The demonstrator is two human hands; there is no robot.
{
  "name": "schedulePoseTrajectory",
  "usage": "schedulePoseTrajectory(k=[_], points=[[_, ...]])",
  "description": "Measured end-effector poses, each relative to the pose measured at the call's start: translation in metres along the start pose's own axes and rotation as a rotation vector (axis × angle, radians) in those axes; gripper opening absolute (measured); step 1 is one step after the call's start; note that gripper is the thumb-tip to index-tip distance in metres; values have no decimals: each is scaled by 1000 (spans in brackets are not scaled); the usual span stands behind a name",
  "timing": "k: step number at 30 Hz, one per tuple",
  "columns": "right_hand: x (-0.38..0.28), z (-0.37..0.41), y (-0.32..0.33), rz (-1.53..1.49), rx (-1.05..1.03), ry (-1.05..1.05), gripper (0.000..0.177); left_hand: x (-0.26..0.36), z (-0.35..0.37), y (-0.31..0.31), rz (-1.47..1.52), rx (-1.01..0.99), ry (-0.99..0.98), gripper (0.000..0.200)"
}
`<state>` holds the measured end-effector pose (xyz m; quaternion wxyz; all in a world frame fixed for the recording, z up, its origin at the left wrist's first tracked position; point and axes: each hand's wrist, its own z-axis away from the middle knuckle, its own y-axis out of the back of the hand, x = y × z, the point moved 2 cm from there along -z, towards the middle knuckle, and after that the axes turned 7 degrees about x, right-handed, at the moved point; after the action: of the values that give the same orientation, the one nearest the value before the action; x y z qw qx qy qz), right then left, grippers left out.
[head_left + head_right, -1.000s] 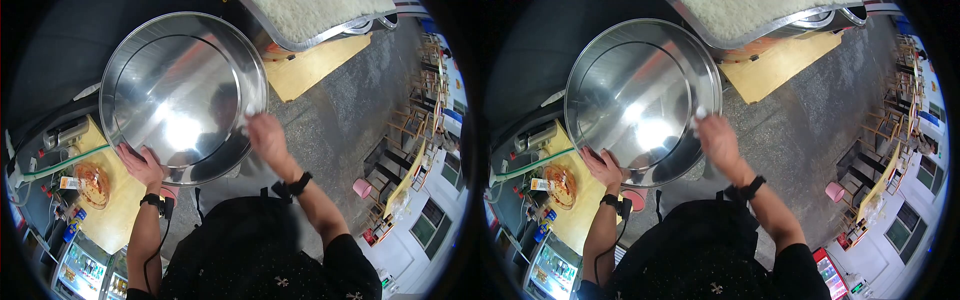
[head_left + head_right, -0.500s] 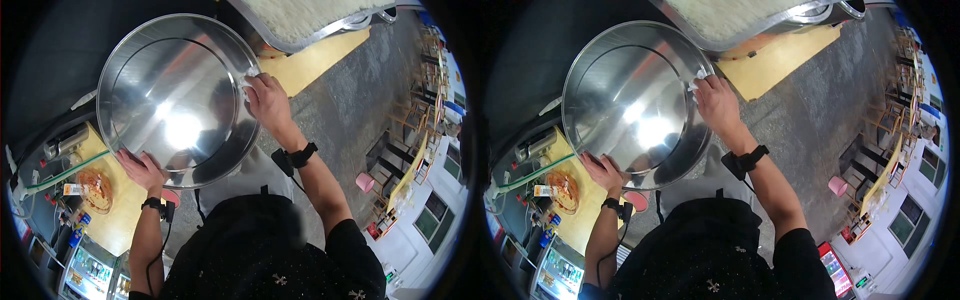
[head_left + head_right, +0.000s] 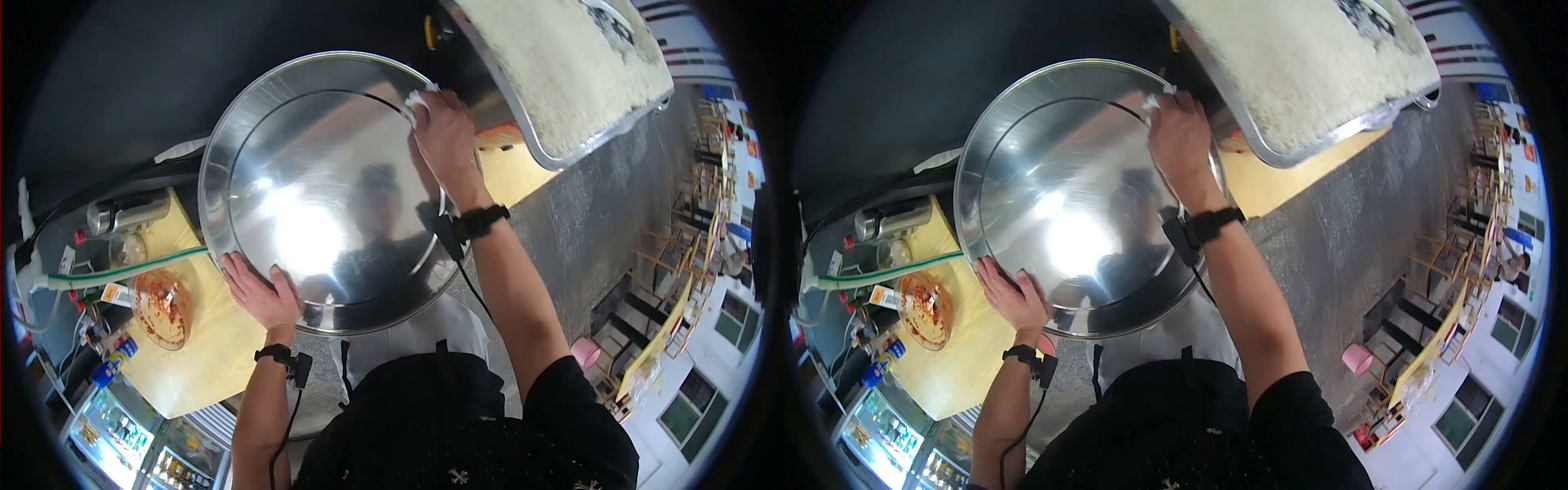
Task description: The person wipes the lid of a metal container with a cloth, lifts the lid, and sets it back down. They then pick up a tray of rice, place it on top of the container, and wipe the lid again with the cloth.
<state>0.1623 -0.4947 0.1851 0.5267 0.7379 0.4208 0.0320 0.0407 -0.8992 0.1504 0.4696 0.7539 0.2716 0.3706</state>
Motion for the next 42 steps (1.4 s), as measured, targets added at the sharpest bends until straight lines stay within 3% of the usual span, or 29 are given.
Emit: schedulePoseTrajectory(k=[3, 6, 8, 12, 15, 18, 19, 22, 28, 30, 32, 34, 38, 39, 42], points=[[-44, -30, -49, 22, -126, 113, 19, 1, -1, 2, 2, -42, 23, 79], [-107, -23, -91, -41, -24, 143, 21, 2, -1, 3, 19, -42, 36, 80], [-147, 9, -120, -55, -184, 321, 21, -1, -1, 3, 9, -28, 44, 82], [-207, 88, -69, -261, -430, 477, 26, 3, -3, 9, -8, -45, 61, 84], [-194, 110, -40, -389, -500, 559, 26, 2, -2, 7, 12, -37, 81, 86], [-129, 90, -27, -244, -502, 595, 25, 1, -2, 6, 36, -32, 111, 88], [-103, 71, -27, -236, -349, 494, 26, -2, 0, 4, 40, -19, 123, 88], [-59, 7, -27, -214, -206, 214, 16, 0, -2, 6, 60, -32, 164, 89], [-137, -24, -77, -275, -148, 199, 18, -2, -2, 6, 61, 3, 192, 90], [-174, -18, -98, -298, -204, 267, 19, -1, -2, 6, 55, -19, 187, 89], [-221, -1, -112, -174, -248, 589, 20, -2, -2, 9, 77, 3, 206, 90], [-255, 35, -137, -257, -388, 661, 21, -3, -2, 8, 85, -20, 213, 90], [-306, 120, -116, -434, -644, 957, 31, -8, 1, 4, 91, -33, 215, 87], [-312, 126, -110, -326, -681, 983, 32, -9, 2, 4, 109, -2, 221, 85], [-310, 107, -128, -327, -611, 1051, 31, -7, 0, 6, 131, 29, 243, 87]])
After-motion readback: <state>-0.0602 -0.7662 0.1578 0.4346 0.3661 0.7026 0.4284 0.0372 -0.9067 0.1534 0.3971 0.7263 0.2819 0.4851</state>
